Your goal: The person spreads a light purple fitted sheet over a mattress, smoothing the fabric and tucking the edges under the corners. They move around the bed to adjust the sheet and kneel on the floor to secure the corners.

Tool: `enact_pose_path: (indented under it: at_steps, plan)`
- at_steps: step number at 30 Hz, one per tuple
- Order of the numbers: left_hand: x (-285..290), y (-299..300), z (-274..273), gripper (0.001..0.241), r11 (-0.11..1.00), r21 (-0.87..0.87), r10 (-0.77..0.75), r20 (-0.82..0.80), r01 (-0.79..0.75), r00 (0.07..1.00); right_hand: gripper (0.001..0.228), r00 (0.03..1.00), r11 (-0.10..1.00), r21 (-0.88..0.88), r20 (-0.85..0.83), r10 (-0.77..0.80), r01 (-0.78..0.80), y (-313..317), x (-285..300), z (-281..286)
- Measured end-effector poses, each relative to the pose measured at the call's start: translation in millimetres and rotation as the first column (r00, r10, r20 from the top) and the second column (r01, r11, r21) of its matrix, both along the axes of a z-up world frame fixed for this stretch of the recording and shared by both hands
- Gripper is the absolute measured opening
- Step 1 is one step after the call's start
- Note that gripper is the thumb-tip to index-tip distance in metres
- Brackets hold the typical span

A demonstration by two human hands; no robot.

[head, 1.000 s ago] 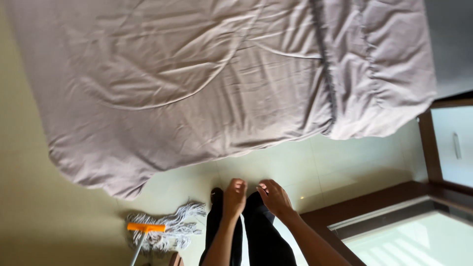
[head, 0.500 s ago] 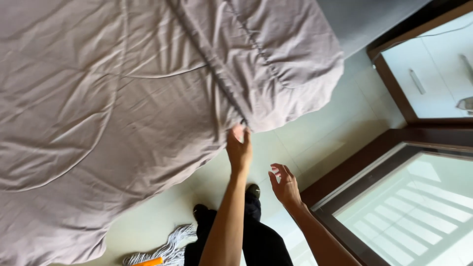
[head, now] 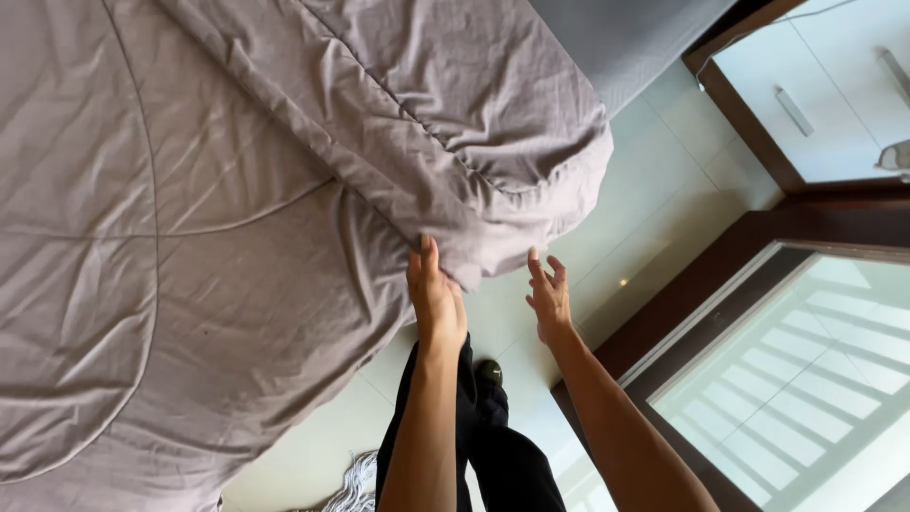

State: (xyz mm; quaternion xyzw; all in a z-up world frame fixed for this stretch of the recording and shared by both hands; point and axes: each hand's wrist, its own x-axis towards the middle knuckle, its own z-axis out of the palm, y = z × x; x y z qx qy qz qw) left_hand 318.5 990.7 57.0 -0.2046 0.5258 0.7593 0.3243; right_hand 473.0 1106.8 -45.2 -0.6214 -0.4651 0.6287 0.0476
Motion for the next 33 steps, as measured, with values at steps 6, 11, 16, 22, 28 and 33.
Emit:
enact_pose_path:
  at_steps: [6, 11, 16, 22, 28, 33]
  plan:
    - [10.8, -6.6, 8.5, 0.077, 0.996, 0.066, 0.056, -0.018, -0.055, 0.998, 0.112, 0.904, 0.815, -0.487, -0.108, -0.413, 0.314, 30.9, -31.3, 9.2]
    - [12.3, -5.4, -9.8, 0.076, 0.990, -0.123, 0.064, -0.067, -0.072, 0.996, 0.083, 0.820, 0.812, -0.549, -0.362, -0.443, 0.196, 53.7, -32.5, 39.8]
    - [33.0, 24.8, -52.4, 0.073, 0.896, -0.425, -0.030, -0.342, -0.126, 0.939, 0.061, 0.797, 0.823, -0.426, -0.304, -0.521, 0.376, 88.2, 18.5, 83.4]
    - [47.2, 115.9, -46.5, 0.073, 0.939, -0.342, -0.121, -0.459, -0.049, 0.880, 0.052, 0.760, 0.914, -0.298, -0.515, -0.396, 0.274, 103.7, 70.3, 133.9]
    - [77.5, 175.8, -101.7, 0.073, 0.992, 0.110, -0.106, 0.458, 0.062, 0.883, 0.037, 0.717, 0.886, -0.320, -0.522, -0.461, 0.337, 106.8, 94.5, 103.1]
    - [133.5, 162.2, -145.5, 0.079, 0.852, 0.187, -0.517, 0.152, 0.489, 0.842, 0.040, 0.771, 0.912, -0.271, -0.492, -0.405, 0.306, 117.1, 91.1, 92.4]
